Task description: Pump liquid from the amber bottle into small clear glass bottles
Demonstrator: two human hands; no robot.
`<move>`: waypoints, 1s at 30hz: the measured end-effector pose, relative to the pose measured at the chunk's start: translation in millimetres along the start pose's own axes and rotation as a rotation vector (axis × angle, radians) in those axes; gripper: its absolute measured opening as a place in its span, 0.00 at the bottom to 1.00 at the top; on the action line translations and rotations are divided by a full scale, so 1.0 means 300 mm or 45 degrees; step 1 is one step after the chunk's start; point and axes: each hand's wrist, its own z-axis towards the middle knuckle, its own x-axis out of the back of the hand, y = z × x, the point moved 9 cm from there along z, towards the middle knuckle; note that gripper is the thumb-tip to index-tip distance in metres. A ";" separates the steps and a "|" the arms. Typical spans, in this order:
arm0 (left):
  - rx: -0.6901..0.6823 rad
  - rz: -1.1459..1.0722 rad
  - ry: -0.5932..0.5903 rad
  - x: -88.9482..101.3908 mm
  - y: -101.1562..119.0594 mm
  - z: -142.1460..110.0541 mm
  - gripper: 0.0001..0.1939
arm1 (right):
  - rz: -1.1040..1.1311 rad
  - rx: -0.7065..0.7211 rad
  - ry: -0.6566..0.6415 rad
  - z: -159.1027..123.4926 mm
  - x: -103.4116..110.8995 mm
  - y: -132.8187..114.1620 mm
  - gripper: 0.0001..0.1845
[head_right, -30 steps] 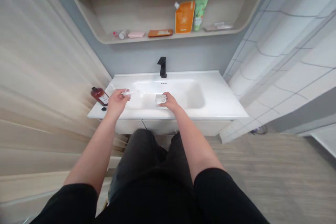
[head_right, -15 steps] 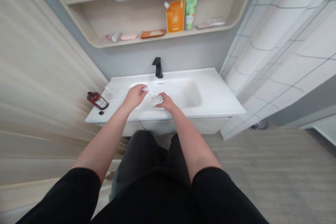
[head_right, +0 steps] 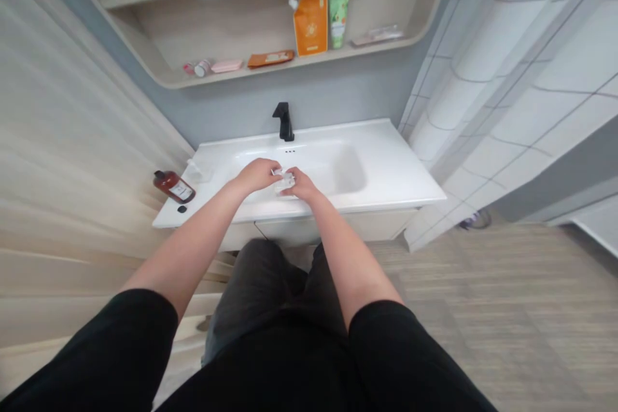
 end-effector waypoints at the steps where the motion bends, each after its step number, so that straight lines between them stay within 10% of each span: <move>1: -0.002 0.050 -0.039 -0.007 0.005 0.002 0.11 | 0.009 -0.001 -0.009 0.002 -0.003 0.004 0.42; 14: 0.029 0.423 -0.239 0.000 0.061 0.010 0.21 | -0.008 0.035 -0.022 0.014 -0.007 0.008 0.44; 30: -0.211 0.192 -0.322 -0.025 0.090 0.018 0.23 | -0.031 0.071 -0.010 0.028 -0.005 0.029 0.41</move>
